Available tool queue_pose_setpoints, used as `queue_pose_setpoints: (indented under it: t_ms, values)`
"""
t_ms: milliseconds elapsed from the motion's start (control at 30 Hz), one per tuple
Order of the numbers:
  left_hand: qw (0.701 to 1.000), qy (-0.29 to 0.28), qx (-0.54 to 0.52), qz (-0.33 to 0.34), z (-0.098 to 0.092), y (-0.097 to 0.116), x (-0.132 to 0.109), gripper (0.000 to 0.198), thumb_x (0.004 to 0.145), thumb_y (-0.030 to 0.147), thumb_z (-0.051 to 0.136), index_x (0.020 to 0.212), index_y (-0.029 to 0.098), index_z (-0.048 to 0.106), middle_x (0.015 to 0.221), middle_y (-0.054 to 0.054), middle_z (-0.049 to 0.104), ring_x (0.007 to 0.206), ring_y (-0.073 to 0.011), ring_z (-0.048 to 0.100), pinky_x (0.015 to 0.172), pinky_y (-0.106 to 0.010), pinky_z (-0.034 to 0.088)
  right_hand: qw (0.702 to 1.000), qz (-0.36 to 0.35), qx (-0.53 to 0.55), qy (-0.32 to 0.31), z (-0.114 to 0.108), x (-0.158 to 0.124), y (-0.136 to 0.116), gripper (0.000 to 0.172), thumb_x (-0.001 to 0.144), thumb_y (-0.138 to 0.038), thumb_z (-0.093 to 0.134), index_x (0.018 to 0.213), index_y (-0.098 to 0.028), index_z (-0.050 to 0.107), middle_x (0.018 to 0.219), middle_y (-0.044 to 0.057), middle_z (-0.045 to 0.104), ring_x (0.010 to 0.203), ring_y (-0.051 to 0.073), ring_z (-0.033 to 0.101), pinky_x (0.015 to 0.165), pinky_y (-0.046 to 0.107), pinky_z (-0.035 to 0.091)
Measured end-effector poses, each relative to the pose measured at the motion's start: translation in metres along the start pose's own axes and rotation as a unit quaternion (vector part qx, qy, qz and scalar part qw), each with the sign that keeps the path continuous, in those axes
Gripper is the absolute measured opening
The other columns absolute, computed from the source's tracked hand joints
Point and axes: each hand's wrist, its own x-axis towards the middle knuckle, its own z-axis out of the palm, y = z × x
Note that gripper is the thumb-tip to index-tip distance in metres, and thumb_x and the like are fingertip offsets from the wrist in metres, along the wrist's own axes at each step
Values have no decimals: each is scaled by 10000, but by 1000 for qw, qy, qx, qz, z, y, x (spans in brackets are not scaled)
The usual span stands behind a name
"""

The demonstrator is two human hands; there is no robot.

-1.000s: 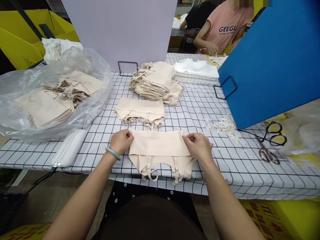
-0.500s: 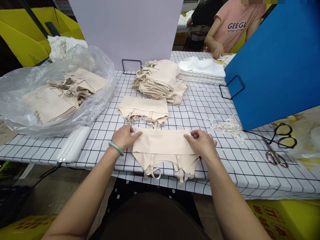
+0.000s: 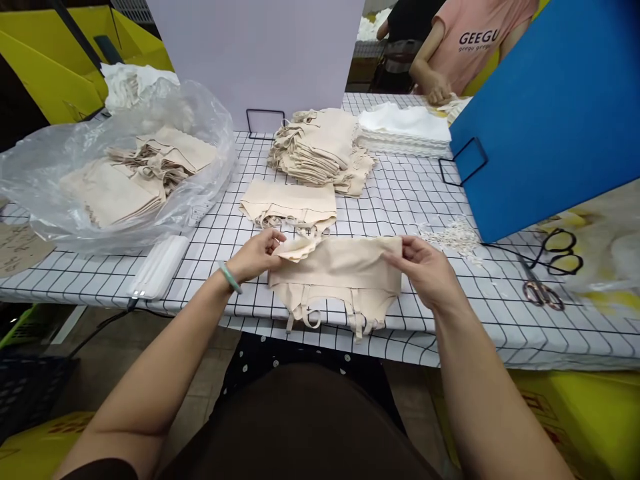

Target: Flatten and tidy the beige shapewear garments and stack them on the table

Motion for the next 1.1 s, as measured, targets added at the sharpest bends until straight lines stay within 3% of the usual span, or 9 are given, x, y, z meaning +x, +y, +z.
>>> queue_pose_setpoints:
  t_ms: [100,267,367,500,633,733,833,967,1100]
  values:
    - [994,-11,-84,64,-15,32,-40,243,697,148,721,915,150,613,900,-31,659,806,-153,638,710,-291,540,994,-91,56,20,-14,-28,-31,390,593,-385,900,901,-237,712,931,7,727,907,185,678,857,378,574]
    - [974,44,-148,167,-30,86,-107,267,708,260,837,792,175,598,808,-16,666,700,-130,630,626,-245,548,965,-231,120,29,-28,-76,-75,260,657,-357,879,844,-296,709,840,-5,711,893,228,690,839,438,575]
    - [964,46,-173,198,-29,92,-137,238,754,296,827,833,193,628,802,-18,680,701,-135,643,600,-223,535,959,-259,111,31,-31,-101,-79,189,731,-358,833,857,-333,694,812,2,676,828,241,684,745,439,576]
    - [966,41,-176,187,-27,71,-158,132,840,283,758,916,195,695,864,-24,705,776,-145,663,708,-240,554,970,-216,101,38,-35,-123,-59,261,664,-346,882,840,-297,696,729,-16,616,655,165,620,581,321,544]
    - [972,2,-207,106,-19,29,-145,233,801,334,796,919,165,687,868,-43,716,810,-164,674,732,-260,552,991,-92,99,-4,-32,-121,-21,387,623,-399,900,925,-280,690,807,-21,691,749,148,671,629,246,572]
    - [967,-15,-252,32,-6,-9,-111,378,721,391,853,900,159,615,821,-28,705,721,-136,661,641,-230,521,995,-13,101,-4,-19,-99,9,463,601,-427,907,957,-250,671,872,7,736,799,161,697,682,261,589]
    - [961,7,-274,-23,6,-38,-72,475,635,409,894,862,167,554,702,14,668,610,-108,619,555,-198,464,997,8,76,18,-3,-70,30,516,560,-476,911,930,-223,656,865,35,749,836,197,706,716,308,593]
    - [966,47,-242,-73,12,-49,-42,468,596,365,889,883,154,584,676,9,663,603,-119,615,553,-215,464,999,34,0,9,12,-47,38,524,603,-550,857,940,-202,658,877,55,751,822,211,695,684,320,577]
    - [964,55,-243,-95,4,-39,-42,410,584,326,874,822,140,596,695,7,648,619,-104,602,573,-214,475,998,21,-46,23,13,-44,31,501,674,-596,787,950,-194,672,856,51,731,769,186,663,636,285,541]
